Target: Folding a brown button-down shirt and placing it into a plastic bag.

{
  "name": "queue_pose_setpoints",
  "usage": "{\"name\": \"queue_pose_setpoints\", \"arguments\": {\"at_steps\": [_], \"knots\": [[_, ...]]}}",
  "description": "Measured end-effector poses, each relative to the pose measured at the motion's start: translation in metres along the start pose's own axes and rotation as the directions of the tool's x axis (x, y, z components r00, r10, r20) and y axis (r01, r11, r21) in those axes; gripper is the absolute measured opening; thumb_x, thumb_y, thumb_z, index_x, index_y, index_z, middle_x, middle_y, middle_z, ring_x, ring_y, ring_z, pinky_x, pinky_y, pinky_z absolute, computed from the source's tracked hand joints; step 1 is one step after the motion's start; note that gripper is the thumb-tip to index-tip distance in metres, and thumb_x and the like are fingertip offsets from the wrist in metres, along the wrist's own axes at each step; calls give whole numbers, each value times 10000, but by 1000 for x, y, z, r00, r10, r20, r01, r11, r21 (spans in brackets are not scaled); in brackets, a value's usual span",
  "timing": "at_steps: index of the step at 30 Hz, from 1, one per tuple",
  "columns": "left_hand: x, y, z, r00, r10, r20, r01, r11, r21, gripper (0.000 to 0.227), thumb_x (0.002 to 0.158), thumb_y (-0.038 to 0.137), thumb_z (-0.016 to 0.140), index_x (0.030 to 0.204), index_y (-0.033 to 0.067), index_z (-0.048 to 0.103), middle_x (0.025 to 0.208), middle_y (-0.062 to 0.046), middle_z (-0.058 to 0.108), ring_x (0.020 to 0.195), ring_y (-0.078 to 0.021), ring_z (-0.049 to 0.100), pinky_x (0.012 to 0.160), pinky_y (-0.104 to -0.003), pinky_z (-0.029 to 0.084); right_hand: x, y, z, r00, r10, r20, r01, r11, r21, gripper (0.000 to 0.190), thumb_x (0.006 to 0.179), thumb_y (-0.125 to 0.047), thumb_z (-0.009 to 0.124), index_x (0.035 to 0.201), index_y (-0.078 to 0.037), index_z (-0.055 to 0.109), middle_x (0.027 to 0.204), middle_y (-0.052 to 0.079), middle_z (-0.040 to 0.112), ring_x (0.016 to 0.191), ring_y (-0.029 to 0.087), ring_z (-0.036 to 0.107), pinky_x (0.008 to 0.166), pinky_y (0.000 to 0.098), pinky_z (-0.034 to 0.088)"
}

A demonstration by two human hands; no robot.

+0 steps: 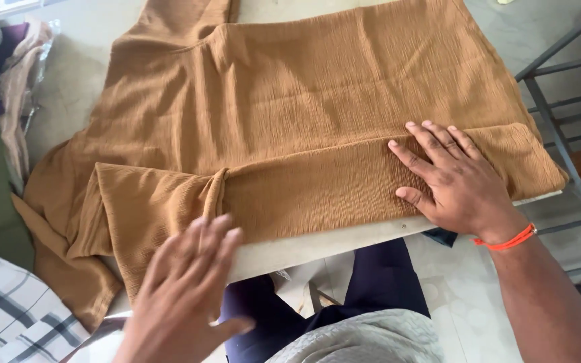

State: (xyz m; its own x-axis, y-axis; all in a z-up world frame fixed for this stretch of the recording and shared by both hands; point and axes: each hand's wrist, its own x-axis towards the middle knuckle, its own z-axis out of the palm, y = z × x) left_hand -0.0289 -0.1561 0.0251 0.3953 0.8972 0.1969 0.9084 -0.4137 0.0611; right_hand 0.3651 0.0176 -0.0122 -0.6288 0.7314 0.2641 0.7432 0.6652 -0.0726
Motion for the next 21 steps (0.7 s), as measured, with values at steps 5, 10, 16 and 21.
{"name": "queue_pose_setpoints", "arguments": {"at_steps": [5, 10, 16, 21], "knots": [[-53, -50, 17, 962, -193, 191, 166, 975, 147, 1228, 568, 613, 760, 1603, 182, 260, 1663, -95, 271, 1509, -295, 209, 1190, -518, 178, 0, -1, 0, 1000, 5, -9, -5, 1000, -3, 683, 952, -583, 478, 1518, -201, 488, 1601, 151, 406, 1474, 343, 367, 1234, 500, 236], [-69, -96, 15, 950, -155, 270, 125, 984, 124, 853, 752, 410, 727, 1537, 273, 423, 1620, 22, 402, 1471, -193, 316, 1166, -438, 269, -2, 1, 1, 1000, -7, -24, 7, 1000, -22, 678, 952, -578, 482, 1517, -203, 490, 1599, 151, 411, 1467, 339, 374, 1229, 498, 241], [7, -97, -81, 963, -236, 127, 218, 965, 146, 433, 780, 239, 710, 1211, 273, 726, 1418, 26, 664, 1290, -205, 632, 1053, -414, 498, -1, -1, 0, 1000, -8, -27, 7, 1000, -13, 684, 937, -568, 503, 1510, -195, 493, 1583, 154, 421, 1452, 338, 387, 1216, 493, 251], [103, -91, -119, 958, -246, -149, 274, 940, 205, 291, 1010, 49, 588, 1091, 220, 810, 1057, 7, 789, 884, -226, 737, 825, -415, 566, -1, -1, 0, 999, -2, -46, 1, 1000, -17, 672, 925, -546, 538, 1495, -191, 508, 1576, 149, 433, 1444, 335, 396, 1214, 488, 258]]}}
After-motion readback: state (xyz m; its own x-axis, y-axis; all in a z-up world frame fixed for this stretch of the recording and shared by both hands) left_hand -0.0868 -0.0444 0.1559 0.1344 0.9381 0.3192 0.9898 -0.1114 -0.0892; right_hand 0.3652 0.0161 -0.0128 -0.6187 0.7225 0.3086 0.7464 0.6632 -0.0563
